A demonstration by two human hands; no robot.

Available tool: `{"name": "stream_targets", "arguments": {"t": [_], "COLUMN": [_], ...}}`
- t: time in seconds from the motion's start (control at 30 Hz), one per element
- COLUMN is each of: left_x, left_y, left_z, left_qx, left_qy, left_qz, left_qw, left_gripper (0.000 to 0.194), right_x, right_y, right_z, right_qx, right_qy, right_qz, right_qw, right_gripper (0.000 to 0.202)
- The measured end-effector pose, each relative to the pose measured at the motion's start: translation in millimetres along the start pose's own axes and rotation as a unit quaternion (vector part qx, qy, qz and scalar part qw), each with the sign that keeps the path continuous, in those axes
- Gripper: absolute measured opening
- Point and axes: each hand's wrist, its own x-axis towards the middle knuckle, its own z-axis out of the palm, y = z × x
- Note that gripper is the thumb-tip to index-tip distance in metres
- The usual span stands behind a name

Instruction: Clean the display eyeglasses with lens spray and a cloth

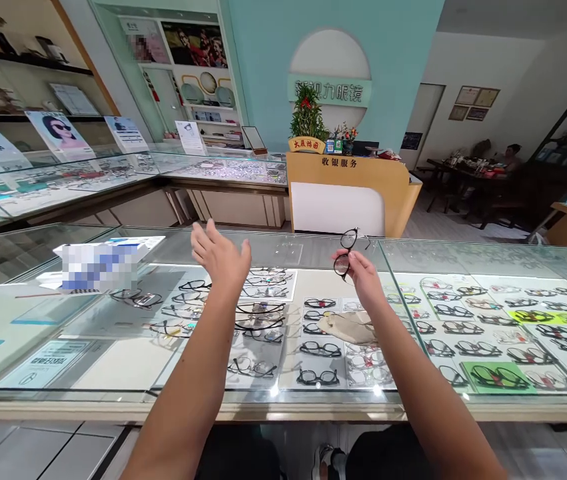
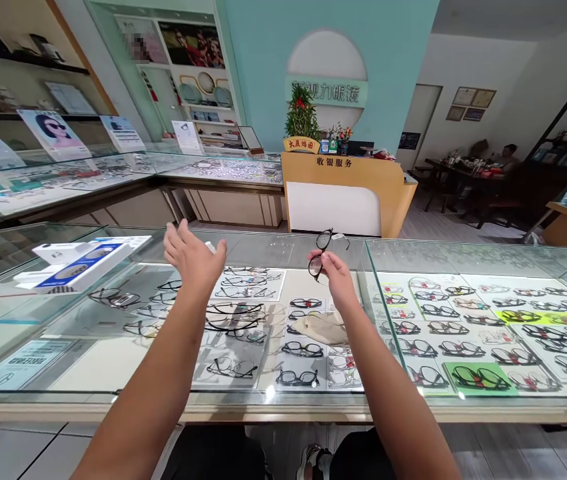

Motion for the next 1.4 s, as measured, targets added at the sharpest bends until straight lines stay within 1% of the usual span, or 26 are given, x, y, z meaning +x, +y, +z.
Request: {"name": "stream_targets", "arguments": {"t": [0.03, 0.07, 0.1, 0.13, 0.17, 0.2, 0.27, 0.3, 0.33, 0.37, 0.4, 0.47, 0.5, 0.57, 0.63, 0.7, 0.77, 0.8, 0.87, 0.93, 0.97, 1.03, 1.1, 1.17, 1.23, 1.4], "left_x": [-7, -16, -26, -36, -48, -61, -90, -105, -120, -134, -147, -165, -171, -176, -175, -171, -164, -161, -152, -141, -135, -124, -114, -106, -102, -96], "left_y": [13, 26, 38, 49, 59, 67, 79, 84, 87, 90, 92, 94, 95, 94, 94, 92, 90, 89, 85, 81, 79, 75, 71, 69, 67, 63], "left_z": [-7.2, -13.5, -18.4, -21.8, -23.5, -23.5, -19.2, -15.4, -11.1, -6.4, -1.7, 6.6, 9.8, 13.8, 14.4, 12.8, 11.5, 11.9, 16.1, 24.5, 29.5, 38.9, 45.2, 47.7, 48.0, 51.8], "left_qx": [-0.028, -0.061, -0.098, -0.139, -0.178, -0.211, -0.239, -0.24, -0.237, -0.231, -0.221, -0.197, -0.186, -0.172, -0.173, -0.182, -0.194, -0.202, -0.235, -0.294, -0.328, -0.389, -0.428, -0.453, -0.476, -0.532], "left_qy": [0.02, 0.025, 0.007, -0.038, -0.109, -0.194, -0.356, -0.41, -0.441, -0.457, -0.462, -0.455, -0.453, -0.461, -0.476, -0.488, -0.508, -0.522, -0.542, -0.545, -0.543, -0.537, -0.523, -0.497, -0.468, -0.427], "left_qz": [0.039, 0.079, 0.124, 0.174, 0.227, 0.279, 0.378, 0.421, 0.454, 0.484, 0.509, 0.538, 0.545, 0.549, 0.544, 0.518, 0.455, 0.408, 0.294, 0.163, 0.094, -0.032, -0.112, -0.145, -0.161, -0.213], "left_qw": [0.999, 0.995, 0.987, 0.974, 0.951, 0.917, 0.821, 0.773, 0.737, 0.709, 0.692, 0.682, 0.68, 0.675, 0.669, 0.679, 0.705, 0.721, 0.751, 0.768, 0.767, 0.748, 0.729, 0.726, 0.727, 0.7], "left_gripper": [0.083, 0.077, 0.065, 0.05, 0.036, 0.025, 0.018, 0.017, 0.016, 0.014, 0.016, 0.027, 0.028, 0.021, 0.012, 0.012, 0.014, 0.015, 0.018, 0.019, 0.019, 0.023, 0.035, 0.043, 0.045, 0.047], "right_x": [3, 5, 7, 9, 11, 12, 14, 14, 15, 15, 15, 15, 14, 14, 14, 14, 14, 14, 15, 15, 15, 15, 15, 14, 13, 11], "right_y": [0, 0, 0, 0, 0, -1, 0, 0, 0, 0, 0, -1, -1, -2, -3, -4, -4, -4, -2, 0, 0, 1, 0, 0, -1, -2], "right_z": [-4, -7, -11, -13, -16, -18, -21, -21, -21, -21, -21, -20, -19, -18, -17, -17, -17, -17, -18, -19, -19, -19, -19, -18, -17, -15], "right_qx": [0.005, 0.009, 0.012, 0.014, 0.015, 0.014, 0.009, 0.006, 0.003, 0.001, 0.0, -0.002, -0.002, -0.004, -0.006, -0.008, -0.008, -0.008, -0.011, -0.012, -0.012, -0.01, -0.011, -0.015, -0.016, -0.025], "right_qy": [0.008, 0.014, 0.019, 0.023, 0.027, 0.032, 0.042, 0.046, 0.047, 0.047, 0.045, 0.043, 0.043, 0.044, 0.045, 0.045, 0.047, 0.049, 0.051, 0.052, 0.052, 0.051, 0.05, 0.048, 0.046, 0.041], "right_qz": [-0.006, -0.011, -0.017, -0.02, -0.022, -0.022, -0.02, -0.019, -0.019, -0.02, -0.022, -0.024, -0.024, -0.023, -0.021, -0.021, -0.022, -0.023, -0.025, -0.027, -0.027, -0.028, -0.027, -0.025, -0.024, -0.019], "right_qw": [1.0, 1.0, 1.0, 0.999, 0.999, 0.999, 0.999, 0.999, 0.999, 0.999, 0.999, 0.999, 0.999, 0.999, 0.999, 0.999, 0.999, 0.999, 0.998, 0.998, 0.998, 0.998, 0.998, 0.998, 0.999, 0.999], "right_gripper": [0.04, 0.039, 0.039, 0.038, 0.038, 0.038, 0.039, 0.04, 0.04, 0.04, 0.039, 0.038, 0.037, 0.036, 0.036, 0.036, 0.037, 0.038, 0.038, 0.039, 0.039, 0.04, 0.041, 0.042, 0.042, 0.044]}}
